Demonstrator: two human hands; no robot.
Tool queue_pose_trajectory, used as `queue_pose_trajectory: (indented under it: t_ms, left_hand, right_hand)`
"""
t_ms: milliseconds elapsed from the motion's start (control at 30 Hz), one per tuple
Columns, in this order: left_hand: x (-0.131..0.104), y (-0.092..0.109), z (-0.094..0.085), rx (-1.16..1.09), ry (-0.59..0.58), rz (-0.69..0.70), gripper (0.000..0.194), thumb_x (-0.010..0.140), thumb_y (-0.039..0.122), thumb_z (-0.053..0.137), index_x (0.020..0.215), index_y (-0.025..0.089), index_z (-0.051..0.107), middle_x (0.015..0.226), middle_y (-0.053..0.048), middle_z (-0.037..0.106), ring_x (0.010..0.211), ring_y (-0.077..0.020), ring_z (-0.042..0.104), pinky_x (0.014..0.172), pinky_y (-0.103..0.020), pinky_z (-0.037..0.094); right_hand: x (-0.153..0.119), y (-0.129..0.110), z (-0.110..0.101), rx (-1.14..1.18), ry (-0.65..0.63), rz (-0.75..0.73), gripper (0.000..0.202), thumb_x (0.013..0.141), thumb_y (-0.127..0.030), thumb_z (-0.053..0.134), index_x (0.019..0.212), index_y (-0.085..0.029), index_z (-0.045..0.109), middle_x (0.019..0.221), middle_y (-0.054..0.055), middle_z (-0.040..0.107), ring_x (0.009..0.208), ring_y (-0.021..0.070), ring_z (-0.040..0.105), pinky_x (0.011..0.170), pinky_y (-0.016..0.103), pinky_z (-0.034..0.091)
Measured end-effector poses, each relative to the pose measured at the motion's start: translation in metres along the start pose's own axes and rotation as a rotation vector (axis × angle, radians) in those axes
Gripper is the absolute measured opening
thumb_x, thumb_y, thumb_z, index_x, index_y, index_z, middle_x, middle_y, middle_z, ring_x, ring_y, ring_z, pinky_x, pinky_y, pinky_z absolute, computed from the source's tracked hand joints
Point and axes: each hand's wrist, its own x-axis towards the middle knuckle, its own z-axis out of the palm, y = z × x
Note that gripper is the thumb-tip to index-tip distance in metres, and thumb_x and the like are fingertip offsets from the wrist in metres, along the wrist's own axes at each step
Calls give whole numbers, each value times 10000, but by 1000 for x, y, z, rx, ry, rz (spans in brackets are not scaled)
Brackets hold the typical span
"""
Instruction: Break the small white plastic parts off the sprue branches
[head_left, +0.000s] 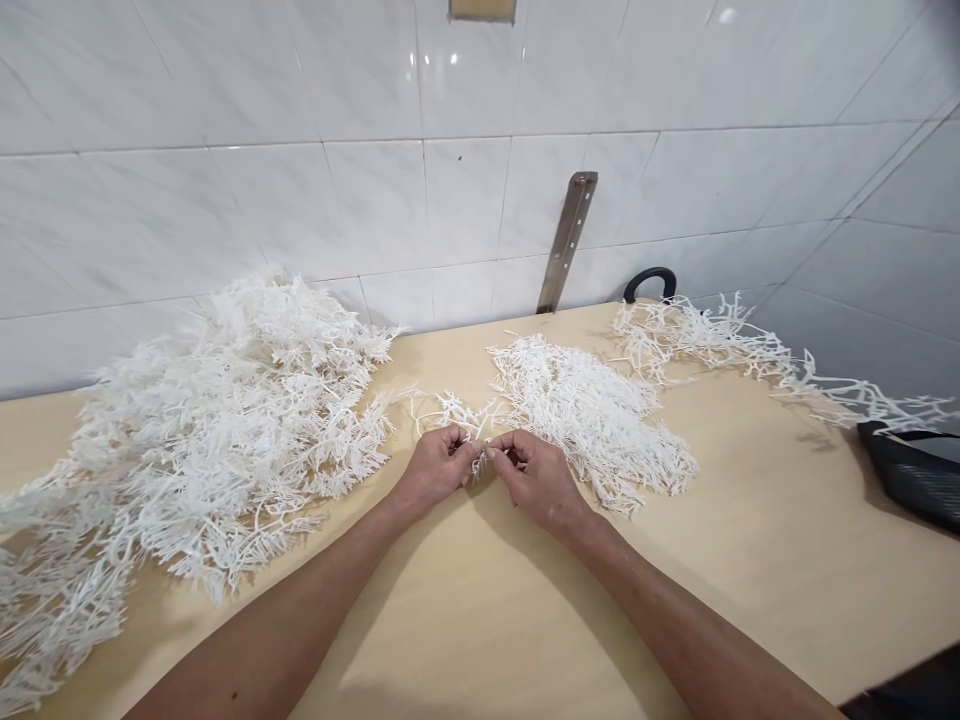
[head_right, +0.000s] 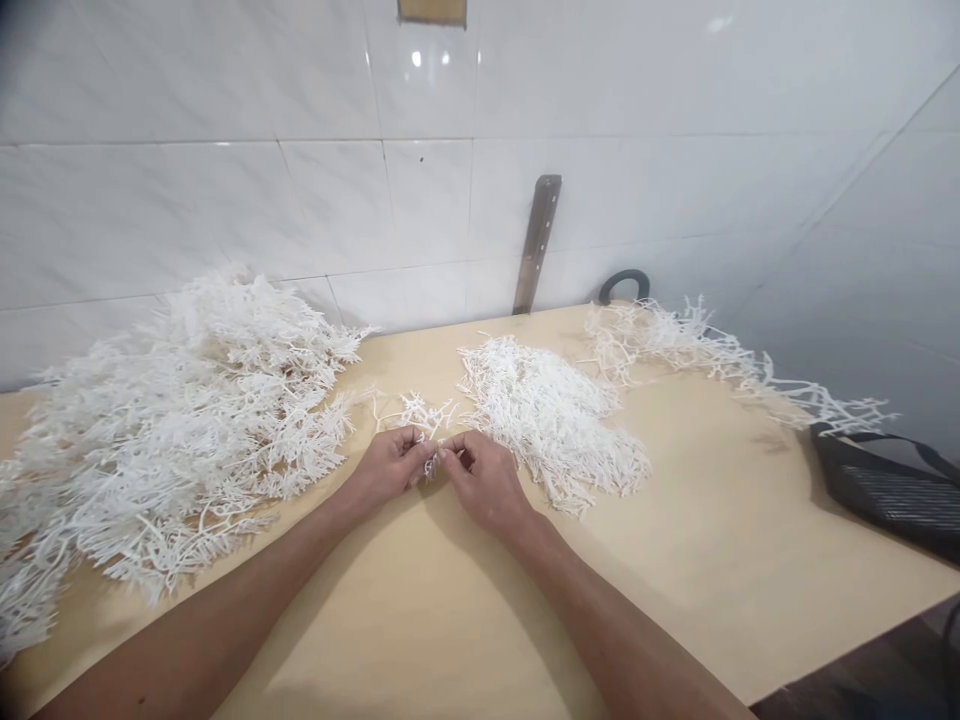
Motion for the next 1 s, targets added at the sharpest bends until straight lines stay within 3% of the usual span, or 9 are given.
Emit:
queue_pose_trajectory:
  t_ms: [133, 200, 267, 400, 567, 833, 1000]
  left_hand:
    - [1, -4, 3, 27, 20, 5, 341, 822, 446, 603, 633, 196, 470, 467, 48, 499, 437, -90, 419, 473, -227, 314]
    - [1, -7, 7, 53, 62, 19, 313, 830, 413, 582, 639, 202, 453, 481, 51, 484, 457, -98, 430, 484, -233, 321]
    - [-1, -10, 11, 93, 146, 63, 289, 834, 377, 561, 641, 206, 429, 516, 54, 454, 492, -102, 427, 505, -237, 327]
    - [-6, -12, 17, 180, 289, 196, 248, 851, 332, 532, 663, 205, 431, 579, 52, 412, 542, -104, 389, 544, -244, 329]
    - [-9, -10, 15, 89, 251, 205, 266, 879, 376, 539, 698, 205, 445, 588, 53, 428, 533, -100, 392, 539, -240, 338]
    - [-5, -12, 12, -33, 230, 102, 361, 847, 459, 605, 642, 200, 459, 536, 54, 435, 504, -98, 402, 517, -235, 336]
    - [-6, -8, 12, -14, 239, 111, 362, 829, 445, 613, 623, 195, 451, 560, 53, 410, 529, -95, 375, 525, -232, 323]
  right_hand:
    - [0, -1, 3, -102, 59, -182, 144, 877, -288, 539, 845, -197, 646, 798, 43, 687, 671, 165, 617, 617, 283, 480]
    - [1, -3, 5, -153, 84, -199, 123, 858, -263, 530, 802, -198, 618, 778, 45, 675, 676, 170, 618, 633, 293, 487]
    - [1, -7, 8, -155, 64, -102, 112, 840, -265, 533, 766, -204, 591, 716, 31, 659, 615, 168, 616, 596, 292, 487]
    - [3, -11, 10, 37, -71, 230, 108, 843, -297, 518, 783, -218, 560, 537, -36, 598, 392, 147, 571, 431, 260, 454]
    - [5, -8, 7, 168, -16, 323, 103, 830, -265, 507, 739, -219, 521, 480, -55, 573, 372, 148, 591, 419, 243, 468]
    - [1, 2, 6, 179, 171, 277, 230, 830, -423, 614, 878, -205, 562, 569, -50, 593, 339, 119, 526, 378, 244, 438]
    - [-2, -5, 7, 34, 165, -3, 215, 874, -393, 579, 831, -191, 641, 730, 29, 662, 529, 128, 582, 472, 236, 457]
